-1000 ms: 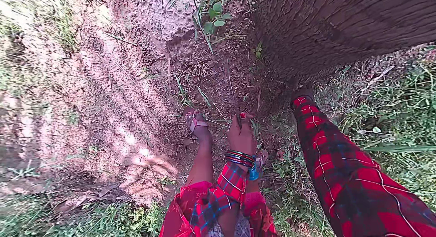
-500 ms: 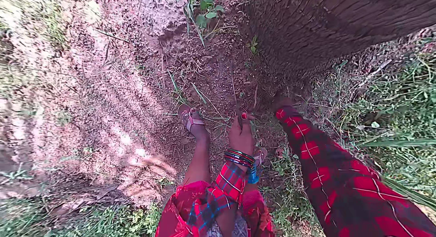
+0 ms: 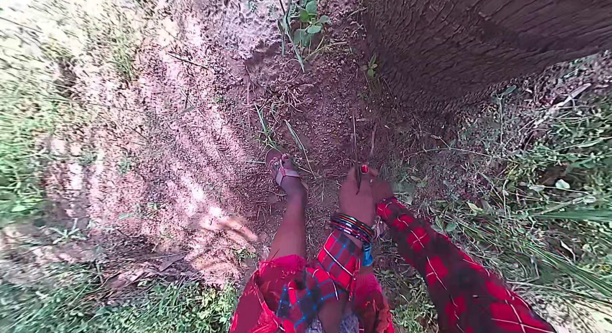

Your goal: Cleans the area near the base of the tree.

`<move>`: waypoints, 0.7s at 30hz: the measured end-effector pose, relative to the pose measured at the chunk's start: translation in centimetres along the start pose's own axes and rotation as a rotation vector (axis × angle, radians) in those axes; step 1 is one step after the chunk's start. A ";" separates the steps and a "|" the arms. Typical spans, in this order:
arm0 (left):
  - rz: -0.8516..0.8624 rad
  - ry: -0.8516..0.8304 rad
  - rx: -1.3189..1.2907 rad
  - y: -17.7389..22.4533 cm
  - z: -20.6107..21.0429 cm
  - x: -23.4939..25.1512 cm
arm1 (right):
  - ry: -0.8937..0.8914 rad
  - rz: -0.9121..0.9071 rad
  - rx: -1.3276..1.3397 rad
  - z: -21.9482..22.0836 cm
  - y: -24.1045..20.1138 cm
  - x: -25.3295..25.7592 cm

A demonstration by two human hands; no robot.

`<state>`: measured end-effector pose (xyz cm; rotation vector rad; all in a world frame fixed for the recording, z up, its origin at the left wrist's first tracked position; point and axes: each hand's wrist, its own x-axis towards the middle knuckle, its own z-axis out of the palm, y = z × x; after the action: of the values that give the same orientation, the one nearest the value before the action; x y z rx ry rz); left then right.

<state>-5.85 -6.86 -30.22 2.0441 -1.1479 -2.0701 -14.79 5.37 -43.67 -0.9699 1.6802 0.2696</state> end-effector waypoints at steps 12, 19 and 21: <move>0.040 0.092 -0.037 -1.5 0.1 0.3 | -0.038 0.648 0.762 -6.8 -1.6 1.3; 0.039 0.101 0.014 -2.2 -0.5 0.4 | -0.246 0.472 0.699 -4.7 -3.2 3.5; 0.060 0.108 -0.017 -2.3 -0.3 0.5 | -0.317 0.404 0.535 -4.6 -3.1 3.5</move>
<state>-4.54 -5.58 -31.73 2.0594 -1.1554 -1.9103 -15.98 -1.05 -44.21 -0.1748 1.5250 0.2079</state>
